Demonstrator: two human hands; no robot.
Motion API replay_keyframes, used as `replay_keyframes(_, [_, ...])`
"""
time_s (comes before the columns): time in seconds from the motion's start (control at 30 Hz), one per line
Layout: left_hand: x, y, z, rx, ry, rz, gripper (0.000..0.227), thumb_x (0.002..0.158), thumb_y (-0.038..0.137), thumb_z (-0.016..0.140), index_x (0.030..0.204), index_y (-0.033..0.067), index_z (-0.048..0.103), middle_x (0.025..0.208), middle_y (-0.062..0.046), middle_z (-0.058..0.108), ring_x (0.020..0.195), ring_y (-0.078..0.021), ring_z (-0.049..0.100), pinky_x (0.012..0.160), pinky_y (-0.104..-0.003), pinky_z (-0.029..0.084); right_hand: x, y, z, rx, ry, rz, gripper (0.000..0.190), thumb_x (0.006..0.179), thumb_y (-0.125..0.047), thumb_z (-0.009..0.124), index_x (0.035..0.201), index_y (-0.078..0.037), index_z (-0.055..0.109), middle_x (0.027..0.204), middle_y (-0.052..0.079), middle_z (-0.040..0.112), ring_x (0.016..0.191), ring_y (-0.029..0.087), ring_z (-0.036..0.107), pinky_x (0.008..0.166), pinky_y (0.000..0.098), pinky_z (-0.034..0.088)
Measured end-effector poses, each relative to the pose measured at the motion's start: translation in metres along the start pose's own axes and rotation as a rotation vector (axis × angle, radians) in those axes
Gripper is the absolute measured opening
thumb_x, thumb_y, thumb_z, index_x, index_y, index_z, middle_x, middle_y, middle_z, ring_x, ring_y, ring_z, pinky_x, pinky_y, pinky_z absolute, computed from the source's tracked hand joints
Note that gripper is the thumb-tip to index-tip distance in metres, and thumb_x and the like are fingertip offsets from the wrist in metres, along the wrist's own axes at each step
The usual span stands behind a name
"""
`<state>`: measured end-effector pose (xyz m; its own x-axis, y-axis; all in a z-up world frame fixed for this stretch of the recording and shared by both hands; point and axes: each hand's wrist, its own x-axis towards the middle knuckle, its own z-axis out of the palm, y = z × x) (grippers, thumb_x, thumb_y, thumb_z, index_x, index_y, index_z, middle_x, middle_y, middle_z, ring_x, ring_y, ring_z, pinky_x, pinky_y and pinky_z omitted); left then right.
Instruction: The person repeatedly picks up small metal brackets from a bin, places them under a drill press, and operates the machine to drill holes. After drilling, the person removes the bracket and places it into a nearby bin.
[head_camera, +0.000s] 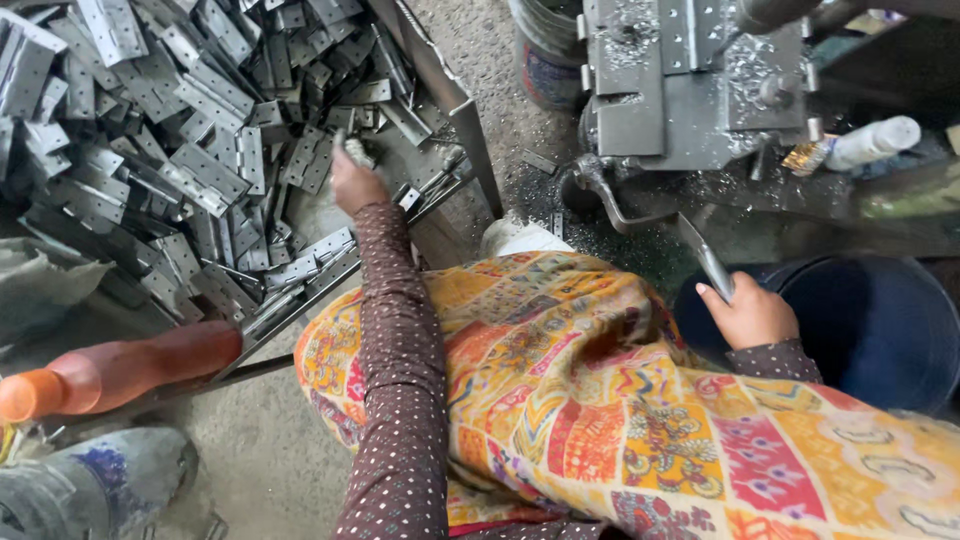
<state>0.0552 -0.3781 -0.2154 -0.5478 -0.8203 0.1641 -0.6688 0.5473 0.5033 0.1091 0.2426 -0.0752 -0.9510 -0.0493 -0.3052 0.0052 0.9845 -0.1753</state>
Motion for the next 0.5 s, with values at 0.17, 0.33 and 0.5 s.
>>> replay_keyframes(0.17, [0.0,-0.011,-0.034,-0.971,0.068,-0.482,0.032,0.101,0.001,0.05,0.13,0.0018,0.065,0.103,-0.012,0.076,0.08,-0.0169,0.071,0.07,-0.031,0.06,0.002,-0.003,0.004,0.02,0.042,-0.024,0.051,0.094,-0.058,0.064,0.092,-0.007,0.065,0.077,0.025,0.07,0.075,0.048,0.069,0.066,0.0587,0.053])
replay_keyframes(0.33, [-0.029,0.032,-0.091,-1.674,-0.176,-0.197,0.032,0.103,0.0,0.066,0.134,-0.0027,0.059,0.101,-0.008,0.065,0.082,-0.0147,0.063,0.071,-0.031,0.057,0.005,-0.001,0.006,0.081,0.075,-0.072,0.05,0.092,-0.055,0.065,0.09,-0.006,0.065,0.077,0.024,0.07,0.076,0.047,0.069,0.066,0.0587,0.053])
replay_keyframes(0.5, [-0.062,0.138,-0.191,-1.736,-0.153,0.14,0.037,0.099,-0.004,0.066,0.136,-0.0022,0.059,0.124,-0.013,0.072,0.108,-0.0206,0.07,0.098,-0.034,0.06,0.01,0.004,0.018,0.067,0.098,-0.092,0.051,0.091,-0.056,0.065,0.091,-0.005,0.065,0.082,0.023,0.072,0.08,0.046,0.07,0.07,0.0575,0.055])
